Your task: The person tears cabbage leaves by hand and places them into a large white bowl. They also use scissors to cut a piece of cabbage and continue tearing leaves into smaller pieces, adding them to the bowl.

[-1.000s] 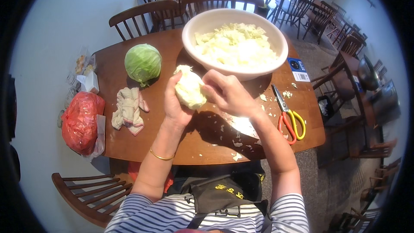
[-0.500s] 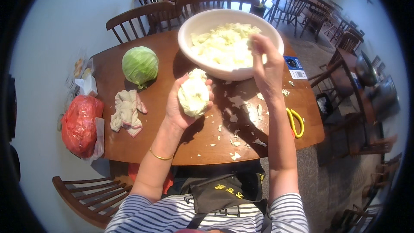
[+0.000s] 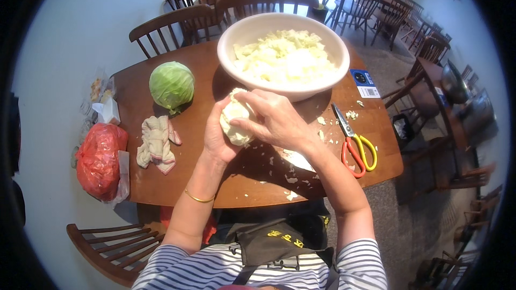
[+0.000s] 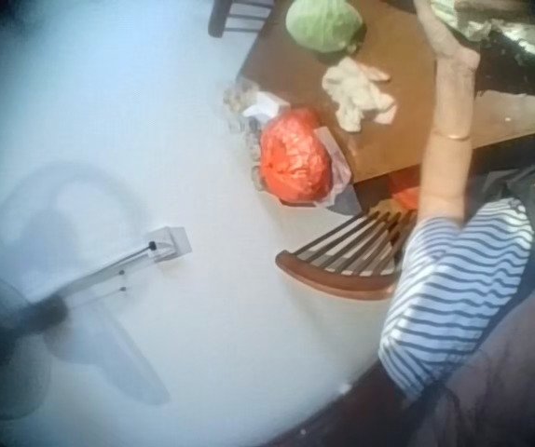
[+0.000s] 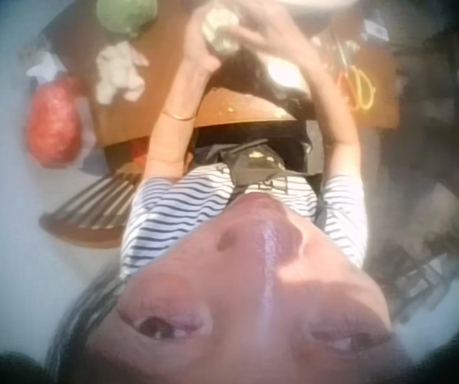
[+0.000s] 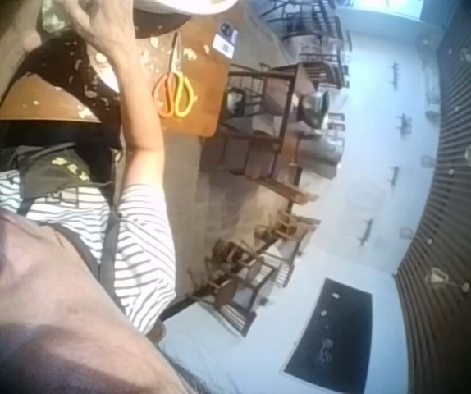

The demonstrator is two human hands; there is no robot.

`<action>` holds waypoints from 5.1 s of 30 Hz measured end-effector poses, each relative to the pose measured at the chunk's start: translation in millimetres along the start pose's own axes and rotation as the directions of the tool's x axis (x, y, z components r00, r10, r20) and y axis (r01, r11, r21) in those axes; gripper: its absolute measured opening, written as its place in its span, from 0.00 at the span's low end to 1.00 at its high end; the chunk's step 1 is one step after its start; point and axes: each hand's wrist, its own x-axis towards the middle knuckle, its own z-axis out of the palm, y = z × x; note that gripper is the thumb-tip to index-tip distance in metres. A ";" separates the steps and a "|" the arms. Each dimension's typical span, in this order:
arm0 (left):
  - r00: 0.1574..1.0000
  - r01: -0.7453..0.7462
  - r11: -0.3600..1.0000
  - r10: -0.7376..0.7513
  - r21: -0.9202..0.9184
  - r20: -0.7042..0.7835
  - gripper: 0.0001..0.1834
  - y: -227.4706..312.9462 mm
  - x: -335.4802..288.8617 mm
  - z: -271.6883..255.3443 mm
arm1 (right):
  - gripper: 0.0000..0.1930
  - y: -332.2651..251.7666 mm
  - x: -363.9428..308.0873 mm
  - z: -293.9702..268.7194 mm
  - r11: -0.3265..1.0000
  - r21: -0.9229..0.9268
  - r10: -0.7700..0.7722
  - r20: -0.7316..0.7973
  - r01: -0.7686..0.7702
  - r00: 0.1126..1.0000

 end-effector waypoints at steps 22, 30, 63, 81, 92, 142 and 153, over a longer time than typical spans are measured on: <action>0.999 -0.041 0.999 0.040 -0.018 -0.032 0.17 -0.2 0.9 -6.0 | 0.04 15.0 -0.9 1.6 0.984 0.180 0.012 -0.095 0.005 0.995; 0.973 0.201 0.978 -0.193 -0.055 0.125 0.19 4.0 -6.1 5.0 | 0.08 30.5 -5.9 -17.9 0.601 0.758 0.131 0.219 -0.254 0.967; 0.988 0.051 0.998 -0.055 0.032 0.148 0.19 3.2 -2.6 -0.3 | 0.14 17.2 2.3 -7.2 0.991 0.024 -0.132 -0.043 0.134 0.990; 0.965 0.126 0.992 -0.122 -0.002 0.231 0.20 4.7 -4.6 0.1 | 0.10 33.9 -3.7 -13.2 0.234 0.939 0.094 0.238 -0.253 0.967; 0.993 0.092 0.982 -0.079 -0.163 0.087 0.26 2.0 -1.6 1.1 | 0.15 64.7 2.2 -49.6 0.655 -0.736 -0.260 -0.431 -0.171 0.864; 0.990 -0.134 0.978 0.125 -0.160 -0.069 0.22 7.8 -0.8 -1.3 | 0.10 46.1 7.3 -30.7 0.845 -0.526 -0.220 -0.504 -0.095 0.835; 0.954 -0.257 0.963 0.266 0.079 -0.137 0.22 2.5 -11.1 9.6 | 0.22 -1.7 -0.8 27.0 0.968 0.156 0.203 -0.042 -0.195 0.978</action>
